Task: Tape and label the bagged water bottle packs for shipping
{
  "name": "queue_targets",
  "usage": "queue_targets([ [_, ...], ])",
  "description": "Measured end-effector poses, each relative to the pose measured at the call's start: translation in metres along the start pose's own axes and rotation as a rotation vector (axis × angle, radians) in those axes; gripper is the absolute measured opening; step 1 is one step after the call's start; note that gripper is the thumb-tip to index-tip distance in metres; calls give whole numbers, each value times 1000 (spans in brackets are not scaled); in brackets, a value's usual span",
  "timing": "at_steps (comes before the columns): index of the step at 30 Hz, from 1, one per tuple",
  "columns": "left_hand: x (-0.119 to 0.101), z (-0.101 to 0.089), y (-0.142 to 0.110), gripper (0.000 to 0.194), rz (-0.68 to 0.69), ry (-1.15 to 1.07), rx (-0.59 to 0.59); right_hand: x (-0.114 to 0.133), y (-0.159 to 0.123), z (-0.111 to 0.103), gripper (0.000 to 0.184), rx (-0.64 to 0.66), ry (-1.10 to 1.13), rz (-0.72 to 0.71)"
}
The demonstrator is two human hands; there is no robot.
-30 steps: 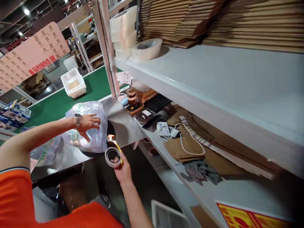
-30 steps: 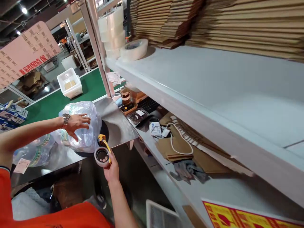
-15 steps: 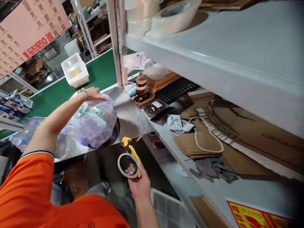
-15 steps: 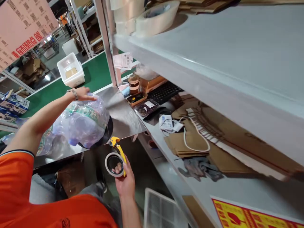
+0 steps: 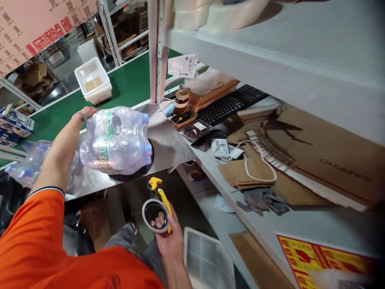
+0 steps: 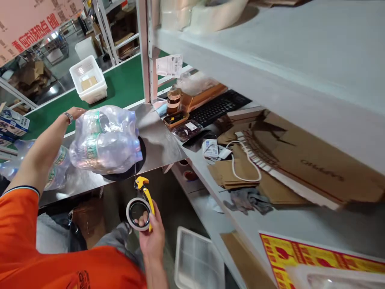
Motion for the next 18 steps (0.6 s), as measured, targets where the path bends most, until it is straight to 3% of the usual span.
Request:
queue_targets([
  [4,56,-6,-49,42,-178,-55,-4,-16,-5,0,67,9,-20,-58],
  [8,85,-12,-115,45,-130,59,-47,-31,-5,22,66,54,-7,-112],
  [13,71,-12,-207,39,117,98,-126,-20,3,57,72,51,4,-193],
  [18,25,2,-296,21,322,115,-68,-4,12,64,67,95,-13,-233],
])
Point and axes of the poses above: each hand's wrist, its own y-axis towards the middle knuckle, its own z-axis out of the palm, x = y × z, the point moved 8 cm from there along y, towards the middle knuckle, and after that the axes turned 15 degrees about -x, right-handed, at the moved point
